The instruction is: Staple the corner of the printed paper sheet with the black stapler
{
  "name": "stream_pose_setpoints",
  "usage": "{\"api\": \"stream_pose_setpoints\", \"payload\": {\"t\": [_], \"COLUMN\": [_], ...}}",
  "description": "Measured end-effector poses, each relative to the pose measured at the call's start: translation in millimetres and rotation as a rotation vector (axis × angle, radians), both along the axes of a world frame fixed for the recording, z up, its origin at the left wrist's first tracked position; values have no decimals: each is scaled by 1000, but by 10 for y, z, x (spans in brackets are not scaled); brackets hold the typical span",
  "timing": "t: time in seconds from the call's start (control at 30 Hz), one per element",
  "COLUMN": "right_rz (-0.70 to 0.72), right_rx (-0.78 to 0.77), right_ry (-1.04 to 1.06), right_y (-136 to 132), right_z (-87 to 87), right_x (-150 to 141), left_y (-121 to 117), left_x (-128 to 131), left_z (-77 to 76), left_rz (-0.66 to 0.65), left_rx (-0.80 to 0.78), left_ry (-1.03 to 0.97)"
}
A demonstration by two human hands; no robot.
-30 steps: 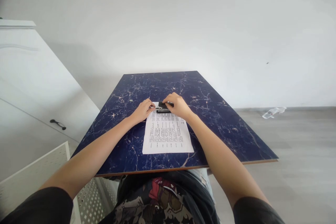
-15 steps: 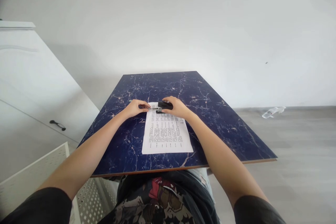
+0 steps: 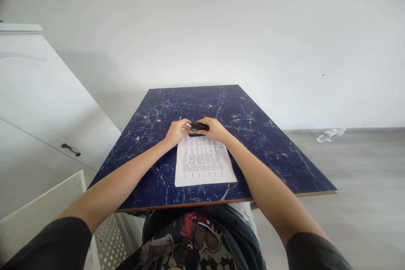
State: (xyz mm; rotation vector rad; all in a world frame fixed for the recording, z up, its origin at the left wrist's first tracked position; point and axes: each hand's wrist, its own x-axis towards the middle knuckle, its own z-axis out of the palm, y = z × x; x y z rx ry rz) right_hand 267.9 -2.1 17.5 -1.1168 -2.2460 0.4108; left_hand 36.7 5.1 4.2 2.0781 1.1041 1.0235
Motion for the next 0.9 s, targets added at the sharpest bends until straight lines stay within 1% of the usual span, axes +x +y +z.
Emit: {"api": "stream_pose_setpoints", "payload": {"t": [0.17, 0.23, 0.3, 0.37, 0.43, 0.5, 0.57, 0.63, 0.7, 0.8, 0.9], "right_rz": [-52, -79, -127, -226, -362, -492, -576, -588, -549, -497, -489], "right_rx": [15, 35, 38, 26, 14, 18, 19, -3, -37, -58, -61], "right_ry": [-50, -102, -136, -115, -71, -66, -106, -152, -184, -220, -248], "right_y": [-35, -40, -32, -12, 16, 47, 73, 91, 100, 100, 88], "right_z": [54, 100, 157, 214, 256, 272, 262, 233, 200, 174, 183], "right_x": [-29, 10, 119, 298, 520, 731, 878, 933, 907, 801, 726], "left_y": [-18, -10, 7, 24, 37, 41, 34, 17, -5, -32, -51], "left_x": [-19, -52, -81, -97, -104, -111, -123, -133, -135, -128, -133], "left_z": [54, 69, 59, 27, -10, -32, -36, -29, -21, -12, 4], "left_rz": [-24, -31, -7, 16, -16, -61, -61, -26, -9, -75, -133], "left_rx": [4, 43, 107, 150, 147, 141, 155, 172, 191, 237, 242], "left_ry": [27, 92, 214, 369, 504, 569, 572, 551, 557, 612, 650]}}
